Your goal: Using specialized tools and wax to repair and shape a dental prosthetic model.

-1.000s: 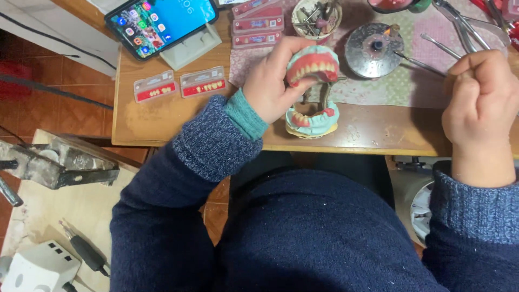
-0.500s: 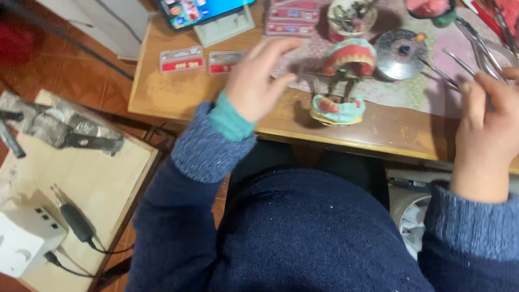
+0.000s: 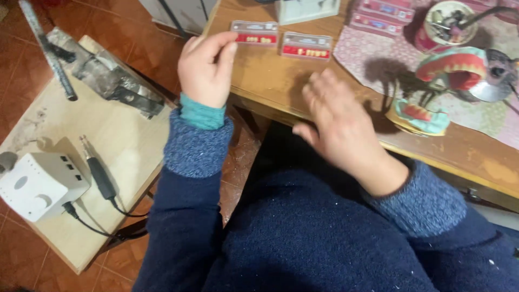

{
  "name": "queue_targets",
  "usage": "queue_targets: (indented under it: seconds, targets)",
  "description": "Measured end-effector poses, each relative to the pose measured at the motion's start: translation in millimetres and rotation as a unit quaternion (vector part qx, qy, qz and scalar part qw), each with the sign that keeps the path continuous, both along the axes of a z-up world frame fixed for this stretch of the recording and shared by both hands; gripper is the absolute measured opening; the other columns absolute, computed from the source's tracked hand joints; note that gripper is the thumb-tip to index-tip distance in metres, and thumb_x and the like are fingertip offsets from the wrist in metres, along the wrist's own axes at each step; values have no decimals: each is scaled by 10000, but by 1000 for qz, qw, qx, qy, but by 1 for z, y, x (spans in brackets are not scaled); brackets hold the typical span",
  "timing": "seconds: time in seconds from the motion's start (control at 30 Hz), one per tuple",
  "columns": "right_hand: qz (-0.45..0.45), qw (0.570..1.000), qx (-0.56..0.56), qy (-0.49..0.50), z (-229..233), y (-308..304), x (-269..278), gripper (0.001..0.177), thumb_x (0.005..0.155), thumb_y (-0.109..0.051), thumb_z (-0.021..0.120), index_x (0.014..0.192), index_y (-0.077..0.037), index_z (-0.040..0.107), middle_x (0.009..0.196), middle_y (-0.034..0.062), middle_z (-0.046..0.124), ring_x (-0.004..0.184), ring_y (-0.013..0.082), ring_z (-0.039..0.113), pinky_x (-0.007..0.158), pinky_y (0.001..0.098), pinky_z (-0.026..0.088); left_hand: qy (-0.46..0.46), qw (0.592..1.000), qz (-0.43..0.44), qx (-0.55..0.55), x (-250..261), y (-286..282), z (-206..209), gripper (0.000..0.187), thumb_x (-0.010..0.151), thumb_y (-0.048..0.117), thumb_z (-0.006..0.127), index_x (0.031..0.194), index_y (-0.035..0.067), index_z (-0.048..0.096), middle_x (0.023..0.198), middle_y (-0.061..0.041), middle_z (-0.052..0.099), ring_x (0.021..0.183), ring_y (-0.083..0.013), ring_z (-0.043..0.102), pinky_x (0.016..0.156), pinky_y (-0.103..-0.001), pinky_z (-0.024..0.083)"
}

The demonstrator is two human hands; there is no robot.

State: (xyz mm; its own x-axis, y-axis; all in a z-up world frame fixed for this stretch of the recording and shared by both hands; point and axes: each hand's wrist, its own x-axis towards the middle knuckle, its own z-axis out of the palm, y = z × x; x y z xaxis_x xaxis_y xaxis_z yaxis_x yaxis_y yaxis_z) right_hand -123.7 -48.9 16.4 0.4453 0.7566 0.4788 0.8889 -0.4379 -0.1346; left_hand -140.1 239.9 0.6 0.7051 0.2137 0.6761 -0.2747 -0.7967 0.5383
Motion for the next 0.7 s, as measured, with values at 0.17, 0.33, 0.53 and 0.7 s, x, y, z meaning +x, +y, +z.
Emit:
queue_targets:
  seconds: [0.17, 0.33, 0.53, 0.7]
  targets:
    - [-70, 996, -63, -3, -8, 22, -13, 745, 920, -469, 745, 1371, 103, 591, 1461, 290, 554, 1421, 449, 483, 1167, 560, 415, 4, 999, -3, 43, -2, 5, 5, 130, 985, 72, 739, 1114, 56, 746, 998, -99, 719, 961, -306, 636, 882, -418, 530]
    - [-114, 990, -75, 30, -12, 20, -15, 815, 918, -481, 736, 1421, 127, 530, 1479, 333, 504, 1425, 480, 448, 1166, 584, 393, 16, 999, -34, 28, -7, 5, 6, 142, 966, 58, 749, 1108, 52, 737, 998, -91, 714, 962, -289, 638, 882, -405, 528]
    - [-162, 984, -72, 3, -21, 29, -8, 819, 894, -421, 743, 1439, 135, 488, 1457, 355, 501, 1383, 496, 474, 1133, 578, 425, 27, 997, -75, 16, -15, 0, 6, 138, 960, 49, 767, 1094, 42, 737, 981, -83, 705, 962, -296, 639, 899, -414, 520]
    - [-40, 998, -35, -22, -17, -5, -14, 541, 842, -66, 693, 1370, 30, 625, 1389, 176, 638, 1302, 344, 604, 1072, 417, 536, 38, 997, -70, 19, -26, 5, 2, 153, 950, 37, 765, 1102, 34, 744, 984, -97, 706, 936, -297, 632, 868, -403, 516]
